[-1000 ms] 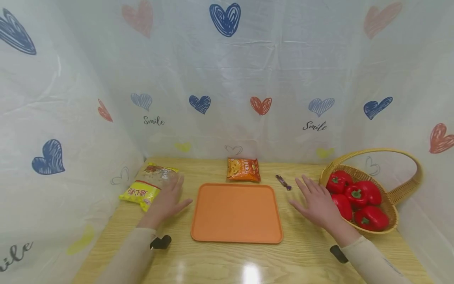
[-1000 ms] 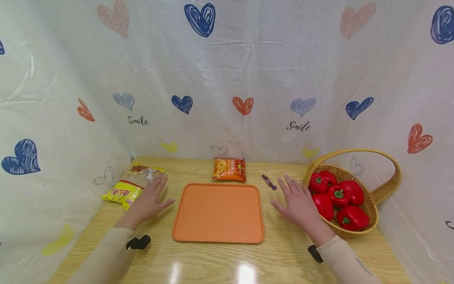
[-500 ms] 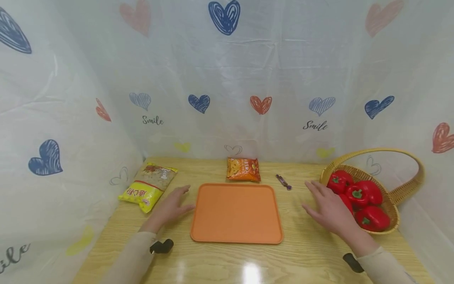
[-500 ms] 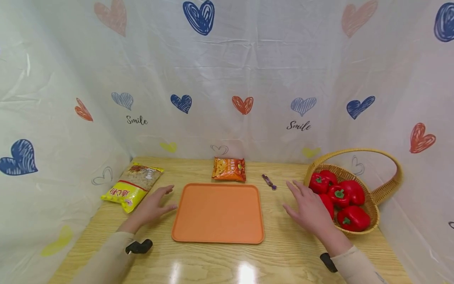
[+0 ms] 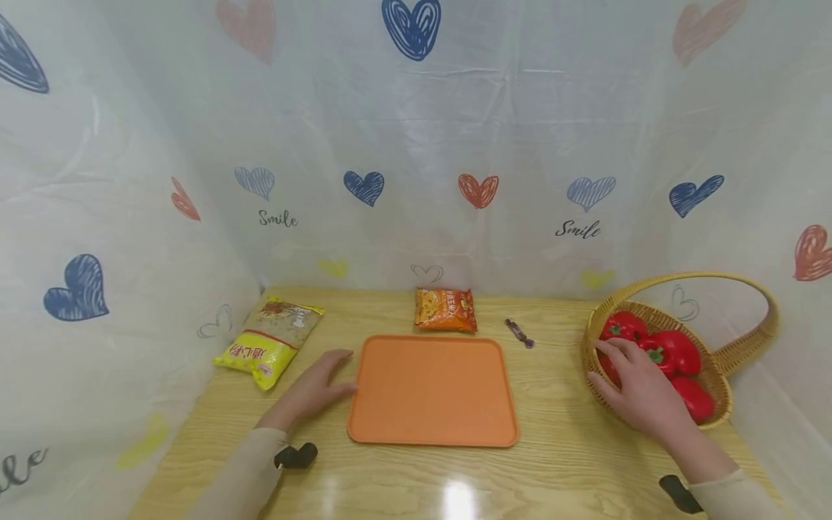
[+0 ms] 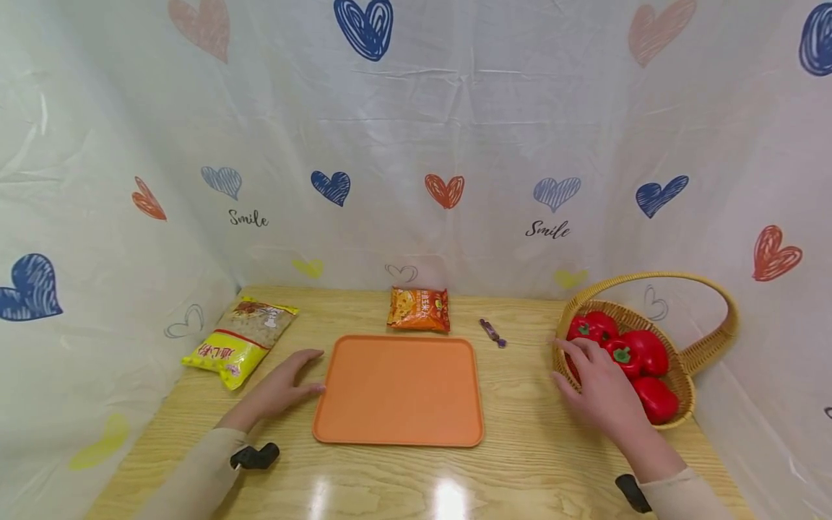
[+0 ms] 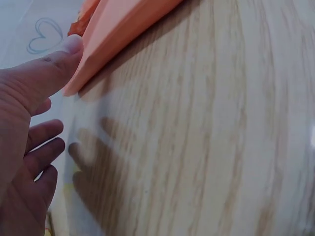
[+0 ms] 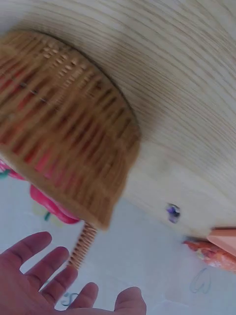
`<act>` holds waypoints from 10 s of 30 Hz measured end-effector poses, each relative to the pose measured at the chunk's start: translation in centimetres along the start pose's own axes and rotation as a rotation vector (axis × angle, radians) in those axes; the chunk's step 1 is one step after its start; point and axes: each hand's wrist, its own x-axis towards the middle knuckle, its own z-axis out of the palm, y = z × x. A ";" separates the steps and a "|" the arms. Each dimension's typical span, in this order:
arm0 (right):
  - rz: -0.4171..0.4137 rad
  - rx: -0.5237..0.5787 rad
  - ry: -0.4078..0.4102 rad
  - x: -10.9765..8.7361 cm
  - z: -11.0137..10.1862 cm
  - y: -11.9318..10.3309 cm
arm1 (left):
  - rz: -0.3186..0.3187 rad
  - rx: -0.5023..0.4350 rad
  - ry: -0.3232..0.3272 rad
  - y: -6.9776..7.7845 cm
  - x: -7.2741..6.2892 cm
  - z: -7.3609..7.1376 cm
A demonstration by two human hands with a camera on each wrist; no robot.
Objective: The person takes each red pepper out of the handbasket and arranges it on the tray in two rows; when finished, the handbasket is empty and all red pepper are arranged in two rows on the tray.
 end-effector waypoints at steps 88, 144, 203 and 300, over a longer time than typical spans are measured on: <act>0.265 0.048 -0.043 -0.3 -1.1 10.9 | 0.131 -0.023 -0.093 -1.3 -0.2 0.7; 0.273 0.080 -0.070 -0.3 -4.2 4.0 | 0.114 -0.002 -0.071 -1.3 -0.3 1.0; 0.029 0.279 -0.112 4.7 4.1 -5.5 | 0.123 -0.006 -0.067 -0.9 -0.3 0.9; -0.200 0.433 -0.238 15.3 16.5 -21.5 | 0.098 0.036 -0.057 -1.1 -0.1 1.1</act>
